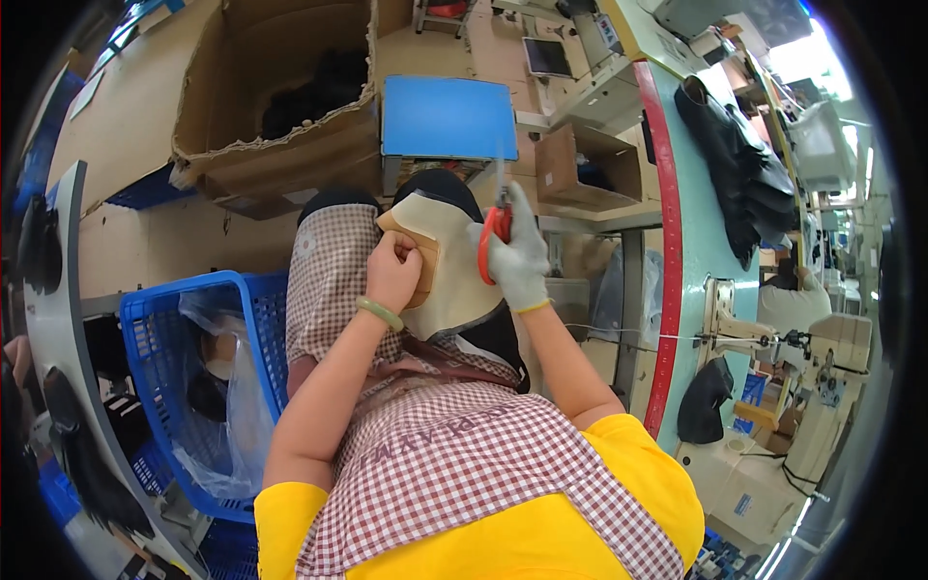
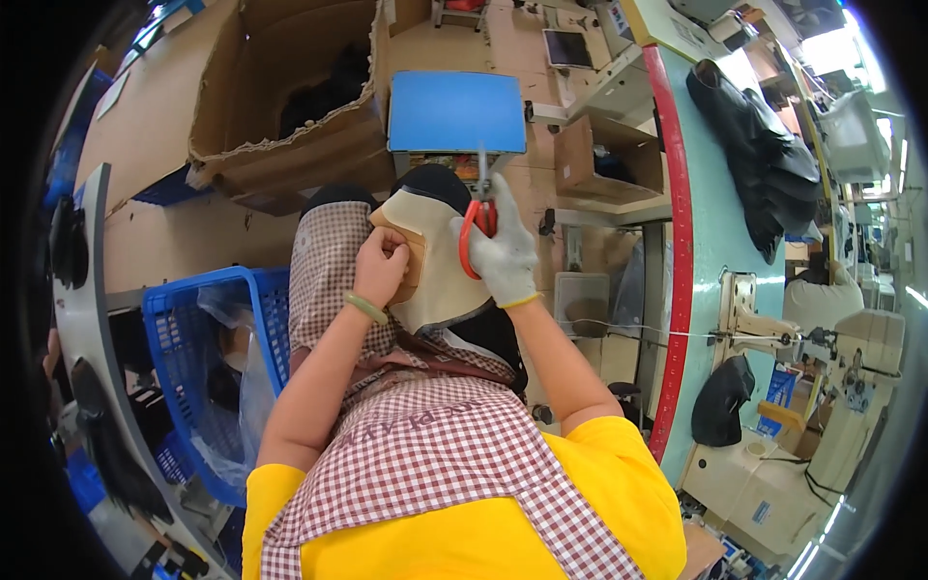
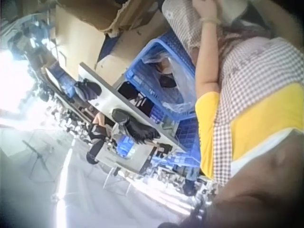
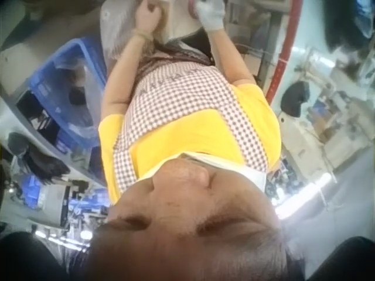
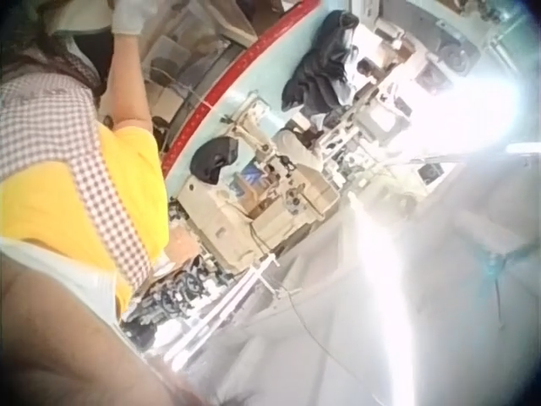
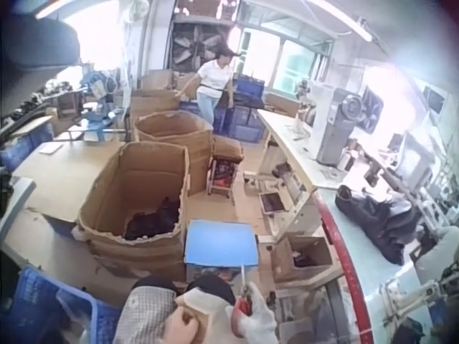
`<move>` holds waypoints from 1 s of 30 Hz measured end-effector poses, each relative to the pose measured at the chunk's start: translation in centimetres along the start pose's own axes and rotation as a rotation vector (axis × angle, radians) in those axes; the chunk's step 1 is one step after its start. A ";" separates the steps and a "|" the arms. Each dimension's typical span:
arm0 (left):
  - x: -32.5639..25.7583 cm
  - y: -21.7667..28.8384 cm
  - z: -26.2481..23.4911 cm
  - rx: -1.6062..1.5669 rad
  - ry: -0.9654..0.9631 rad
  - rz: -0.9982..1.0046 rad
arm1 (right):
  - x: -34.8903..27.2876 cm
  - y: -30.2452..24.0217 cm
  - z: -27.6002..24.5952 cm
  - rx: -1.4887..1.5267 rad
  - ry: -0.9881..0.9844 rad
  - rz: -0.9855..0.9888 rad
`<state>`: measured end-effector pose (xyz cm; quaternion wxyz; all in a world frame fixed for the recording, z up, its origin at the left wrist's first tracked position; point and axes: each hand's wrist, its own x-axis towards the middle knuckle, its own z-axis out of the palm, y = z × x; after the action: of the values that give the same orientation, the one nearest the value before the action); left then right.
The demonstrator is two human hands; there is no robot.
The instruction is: Trim excess material from the edges of shoe components using scissors.
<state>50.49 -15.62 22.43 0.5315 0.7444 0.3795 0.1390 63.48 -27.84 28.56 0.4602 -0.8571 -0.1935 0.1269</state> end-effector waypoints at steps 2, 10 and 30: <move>0.1 0.3 -0.9 -0.317 -0.123 -0.217 | -0.9 -1.5 -1.2 -0.004 0.016 -0.051; 0.7 2.9 -1.4 -0.939 -0.037 -0.614 | -3.4 -3.8 -6.7 0.573 -0.814 0.390; 0.5 2.8 -0.1 -0.915 0.030 -0.551 | 1.6 -3.3 -5.5 0.227 -1.108 0.496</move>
<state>51.95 -15.61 24.92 0.8131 0.3074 0.4689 0.1563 66.38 -29.49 34.29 0.3362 -0.6289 -0.1840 0.6765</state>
